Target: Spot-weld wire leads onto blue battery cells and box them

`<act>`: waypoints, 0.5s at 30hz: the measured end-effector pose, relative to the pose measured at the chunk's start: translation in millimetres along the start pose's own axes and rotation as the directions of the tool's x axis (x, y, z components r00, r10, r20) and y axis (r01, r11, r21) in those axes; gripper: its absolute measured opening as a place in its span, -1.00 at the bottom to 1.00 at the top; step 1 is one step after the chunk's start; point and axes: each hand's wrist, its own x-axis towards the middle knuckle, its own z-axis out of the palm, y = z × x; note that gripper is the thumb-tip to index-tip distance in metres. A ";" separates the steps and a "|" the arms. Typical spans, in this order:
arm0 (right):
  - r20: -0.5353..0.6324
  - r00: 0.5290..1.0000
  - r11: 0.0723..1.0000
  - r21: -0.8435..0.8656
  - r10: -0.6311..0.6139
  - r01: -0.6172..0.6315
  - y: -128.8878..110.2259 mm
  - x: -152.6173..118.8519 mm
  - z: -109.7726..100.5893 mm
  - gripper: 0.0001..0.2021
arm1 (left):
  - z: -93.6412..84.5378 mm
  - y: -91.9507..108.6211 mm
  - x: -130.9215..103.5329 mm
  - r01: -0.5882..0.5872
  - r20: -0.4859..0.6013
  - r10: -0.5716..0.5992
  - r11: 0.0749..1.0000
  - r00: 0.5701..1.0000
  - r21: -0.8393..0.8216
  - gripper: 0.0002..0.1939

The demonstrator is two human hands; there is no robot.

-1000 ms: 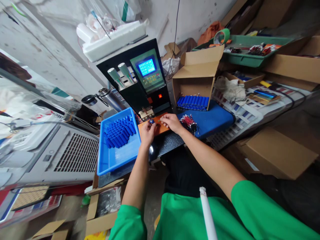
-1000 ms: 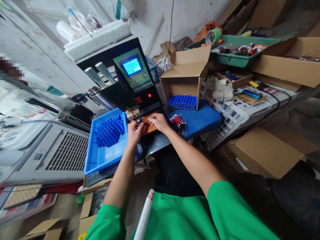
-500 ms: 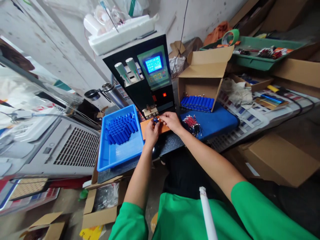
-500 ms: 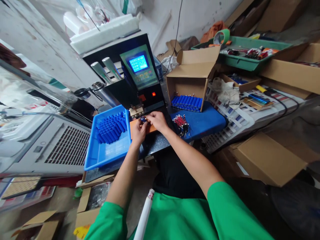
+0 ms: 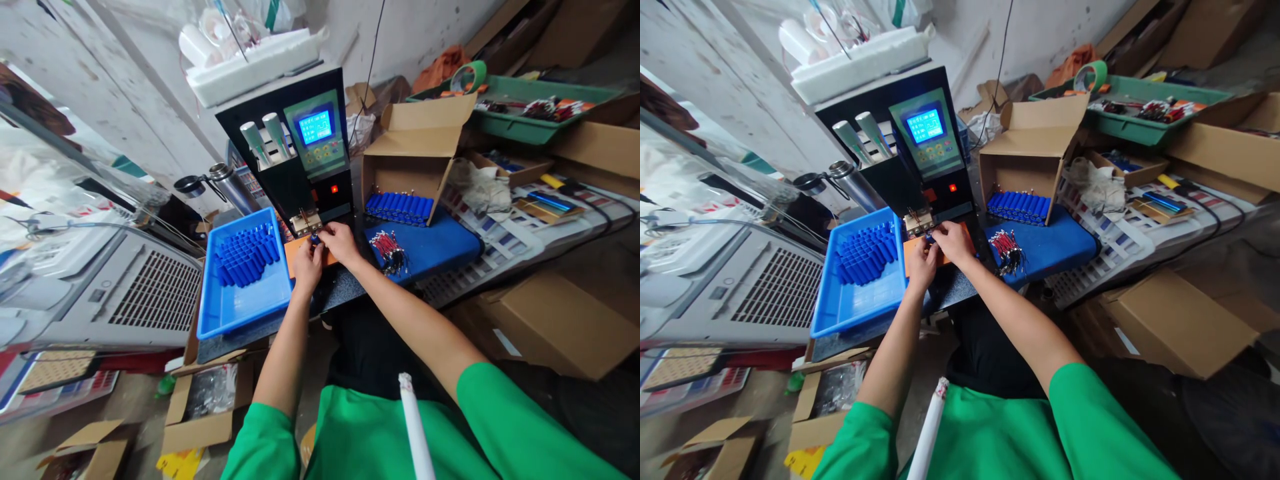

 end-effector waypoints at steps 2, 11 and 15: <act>0.000 1.000 1.000 -0.006 0.001 -0.001 -2.9 -1.1 0.1 -0.83 | -0.1 0.5 0.0 0.001 -0.006 -0.001 1.000 1.000 0.018 -0.82; -0.023 0.999 0.998 -0.059 0.032 -0.033 -10.9 -3.4 0.6 -0.87 | 0.1 4.5 0.6 0.010 -0.009 -0.009 0.998 1.000 0.060 -0.81; -0.034 0.999 0.998 -0.059 0.015 -0.017 -10.9 -4.1 0.2 -0.86 | 0.1 4.8 0.6 0.007 0.000 -0.007 0.998 1.000 0.060 -0.80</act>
